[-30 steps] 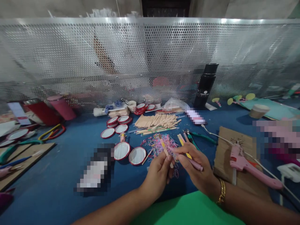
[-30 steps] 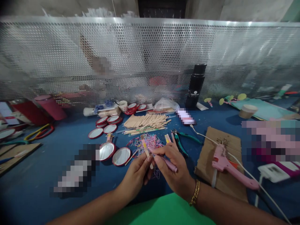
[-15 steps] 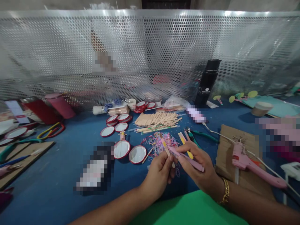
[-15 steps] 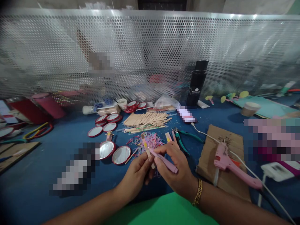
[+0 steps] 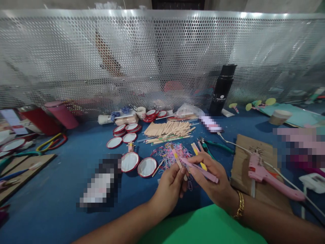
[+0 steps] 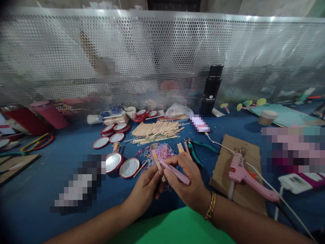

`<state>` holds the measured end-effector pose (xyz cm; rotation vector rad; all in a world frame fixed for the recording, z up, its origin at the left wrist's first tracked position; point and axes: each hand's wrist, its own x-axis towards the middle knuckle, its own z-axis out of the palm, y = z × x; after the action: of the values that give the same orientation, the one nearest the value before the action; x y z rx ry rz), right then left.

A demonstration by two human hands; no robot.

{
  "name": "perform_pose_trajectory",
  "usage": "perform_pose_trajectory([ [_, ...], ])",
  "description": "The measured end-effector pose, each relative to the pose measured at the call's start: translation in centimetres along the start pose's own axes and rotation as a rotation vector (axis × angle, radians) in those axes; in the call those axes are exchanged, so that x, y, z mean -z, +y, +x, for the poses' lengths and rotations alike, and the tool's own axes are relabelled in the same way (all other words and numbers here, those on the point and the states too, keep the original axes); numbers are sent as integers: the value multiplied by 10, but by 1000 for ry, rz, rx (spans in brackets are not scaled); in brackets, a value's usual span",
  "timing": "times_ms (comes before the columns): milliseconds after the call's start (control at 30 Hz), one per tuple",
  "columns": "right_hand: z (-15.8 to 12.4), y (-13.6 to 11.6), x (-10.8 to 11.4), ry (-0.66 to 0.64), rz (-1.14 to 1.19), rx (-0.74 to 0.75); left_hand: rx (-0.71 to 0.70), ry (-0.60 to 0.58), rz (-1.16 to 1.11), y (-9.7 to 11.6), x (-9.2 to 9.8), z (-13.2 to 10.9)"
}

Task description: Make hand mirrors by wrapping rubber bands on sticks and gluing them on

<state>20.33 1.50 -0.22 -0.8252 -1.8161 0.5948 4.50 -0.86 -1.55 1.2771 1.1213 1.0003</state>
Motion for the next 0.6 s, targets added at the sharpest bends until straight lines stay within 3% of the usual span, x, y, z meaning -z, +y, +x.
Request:
perform_pose_trajectory([
  [333, 4, 3, -3, 62, -26, 20, -4, 8, -10, 1, 0, 0],
  [600, 4, 3, -4, 29, -20, 48, -9, 17, 8, 2, -1, 0],
])
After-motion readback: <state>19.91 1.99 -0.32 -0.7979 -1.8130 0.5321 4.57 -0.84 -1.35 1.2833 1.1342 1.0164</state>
